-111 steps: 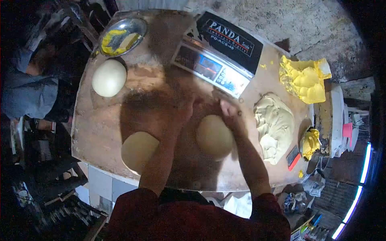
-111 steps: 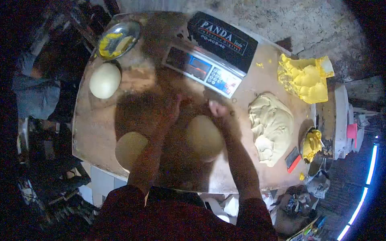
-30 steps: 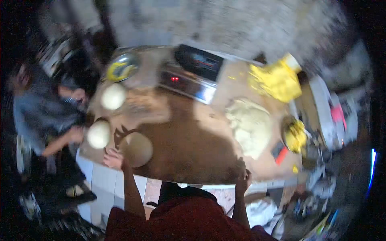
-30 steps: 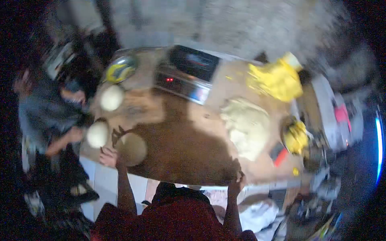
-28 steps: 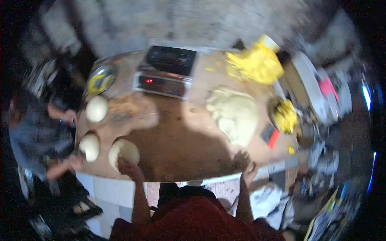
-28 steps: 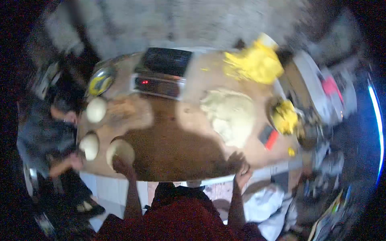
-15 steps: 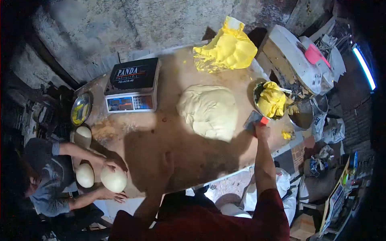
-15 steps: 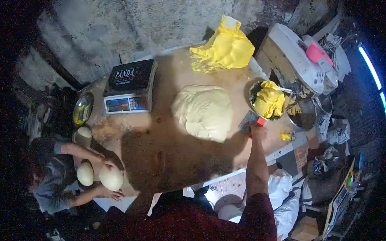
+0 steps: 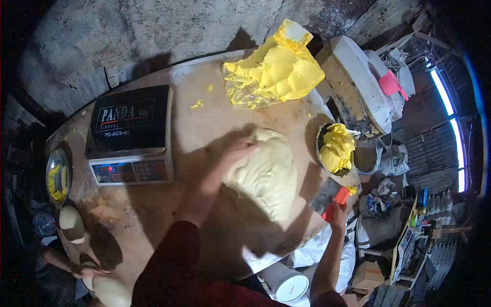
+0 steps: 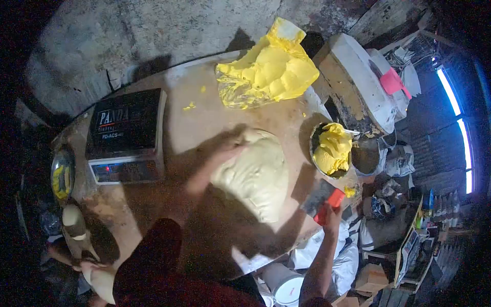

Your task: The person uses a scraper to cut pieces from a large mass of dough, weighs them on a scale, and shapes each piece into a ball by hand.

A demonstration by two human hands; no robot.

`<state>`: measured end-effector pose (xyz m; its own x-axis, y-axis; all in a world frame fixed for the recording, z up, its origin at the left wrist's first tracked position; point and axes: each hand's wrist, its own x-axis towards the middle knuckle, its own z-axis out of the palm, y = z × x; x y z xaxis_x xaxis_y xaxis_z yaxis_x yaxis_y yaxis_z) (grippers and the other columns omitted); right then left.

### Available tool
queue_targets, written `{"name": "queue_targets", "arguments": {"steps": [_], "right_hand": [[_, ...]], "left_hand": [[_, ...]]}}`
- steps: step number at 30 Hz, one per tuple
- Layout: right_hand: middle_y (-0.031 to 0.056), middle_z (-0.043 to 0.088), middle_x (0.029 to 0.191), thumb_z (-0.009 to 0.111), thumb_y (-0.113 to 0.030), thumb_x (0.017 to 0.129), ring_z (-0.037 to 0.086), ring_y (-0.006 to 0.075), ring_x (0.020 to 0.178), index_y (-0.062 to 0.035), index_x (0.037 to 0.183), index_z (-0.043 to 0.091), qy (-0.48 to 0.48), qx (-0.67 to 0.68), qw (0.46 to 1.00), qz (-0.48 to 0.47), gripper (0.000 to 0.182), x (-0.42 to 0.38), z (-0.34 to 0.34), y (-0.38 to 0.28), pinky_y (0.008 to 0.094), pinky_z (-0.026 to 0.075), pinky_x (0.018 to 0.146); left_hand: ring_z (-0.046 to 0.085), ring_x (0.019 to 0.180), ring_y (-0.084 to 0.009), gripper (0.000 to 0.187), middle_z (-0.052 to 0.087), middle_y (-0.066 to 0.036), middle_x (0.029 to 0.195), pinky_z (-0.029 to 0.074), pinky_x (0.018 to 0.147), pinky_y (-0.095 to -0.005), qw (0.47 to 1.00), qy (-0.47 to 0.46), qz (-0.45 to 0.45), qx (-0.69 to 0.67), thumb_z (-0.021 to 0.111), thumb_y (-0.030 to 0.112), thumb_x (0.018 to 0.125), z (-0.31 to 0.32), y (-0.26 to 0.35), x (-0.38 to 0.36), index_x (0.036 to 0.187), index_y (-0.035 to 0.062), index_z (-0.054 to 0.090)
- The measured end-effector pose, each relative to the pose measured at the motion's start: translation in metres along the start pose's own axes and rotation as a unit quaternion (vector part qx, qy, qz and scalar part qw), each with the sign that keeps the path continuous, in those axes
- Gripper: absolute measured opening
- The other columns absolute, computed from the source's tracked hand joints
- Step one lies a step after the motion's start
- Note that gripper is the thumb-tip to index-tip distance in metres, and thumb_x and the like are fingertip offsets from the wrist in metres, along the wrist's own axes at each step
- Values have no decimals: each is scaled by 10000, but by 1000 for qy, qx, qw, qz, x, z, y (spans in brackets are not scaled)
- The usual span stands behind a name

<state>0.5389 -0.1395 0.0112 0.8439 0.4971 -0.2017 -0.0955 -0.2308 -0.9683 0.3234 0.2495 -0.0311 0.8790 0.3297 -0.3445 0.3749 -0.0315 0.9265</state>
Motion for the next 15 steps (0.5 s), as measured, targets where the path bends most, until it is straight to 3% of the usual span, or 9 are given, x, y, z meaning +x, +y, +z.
{"name": "queue_targets", "arguments": {"steps": [5, 6, 7, 8, 9, 10, 12, 14, 15], "right_hand": [[-29, 543, 803, 606, -83, 803, 517, 90, 670, -104, 1019, 508, 101, 105, 989, -35, 238, -14, 26, -43, 231, 421, 565], [-29, 539, 803, 605, -87, 806, 519, 91, 680, -101, 1022, 506, 88, 113, 989, -25, 238, -14, 33, -54, 236, 423, 569], [-28, 530, 803, 606, -94, 808, 518, 93, 677, -84, 1014, 500, 126, 86, 987, -59, 232, -11, 42, -62, 237, 421, 567], [-28, 530, 803, 606, -94, 808, 518, 93, 677, -84, 1014, 500, 128, 82, 986, -66, 232, -8, 40, -66, 237, 421, 567], [-18, 538, 821, 606, -78, 805, 526, 95, 679, -76, 1057, 489, 105, 80, 987, -89, 278, 0, 36, -69, 237, 432, 581], [-8, 546, 838, 607, -61, 801, 533, 98, 682, -69, 1100, 478, 83, 77, 988, -109, 326, 2, 32, -70, 238, 443, 596], [-3, 555, 856, 596, -52, 809, 545, 103, 706, -64, 1099, 475, 82, 71, 989, -100, 315, -9, 27, -80, 245, 450, 603], [7, 564, 869, 591, -51, 812, 555, 112, 720, -53, 1092, 475, 104, 54, 987, -113, 303, -35, 3, -79, 248, 457, 602], [16, 561, 877, 588, -54, 810, 555, 116, 725, -51, 1085, 478, 119, 92, 982, -117, 296, -54, 3, -84, 254, 463, 605]], "left_hand": [[417, 1165, -311, 596, 387, -133, 1324, 356, 960, -457, 968, -122, 217, 3, 590, 420, 787, 92, 14, 4, 1281, 147, 399], [386, 1190, -316, 522, 367, -147, 1330, 316, 992, -451, 951, -82, 241, 174, 586, 396, 789, 93, 47, -36, 1235, 155, 461], [367, 1200, -319, 462, 348, -160, 1331, 251, 1031, -456, 825, 28, 384, 414, 579, 372, 789, 130, 23, -55, 1195, 164, 503], [327, 1236, -309, 486, 315, -163, 1356, 169, 1048, -504, 864, 84, 314, 385, 518, 367, 818, 148, 30, -83, 1226, 110, 457], [310, 1224, -406, 350, 370, -247, 1293, 178, 1031, -549, 800, 303, 382, 349, 411, 270, 855, 181, 9, -96, 1136, 97, 529], [298, 1270, -271, 441, 287, -164, 1379, 212, 1050, -453, 780, 348, 360, 375, 343, 237, 878, 201, -1, -104, 1224, -31, 401], [466, 1096, -366, 307, 463, -243, 1186, 399, 909, -472, 757, 406, 424, 287, 381, 182, 869, 193, 10, -119, 1066, -26, 491], [552, 923, -271, 289, 512, -209, 1043, 470, 808, -345, 885, -77, 352, 295, 408, 182, 888, 86, 43, -92, 1078, -30, 456], [549, 787, -203, 268, 511, -155, 941, 481, 715, -266, 950, 147, 252, 108, 430, 183, 902, 82, 16, -41, 1074, -22, 439]]}}
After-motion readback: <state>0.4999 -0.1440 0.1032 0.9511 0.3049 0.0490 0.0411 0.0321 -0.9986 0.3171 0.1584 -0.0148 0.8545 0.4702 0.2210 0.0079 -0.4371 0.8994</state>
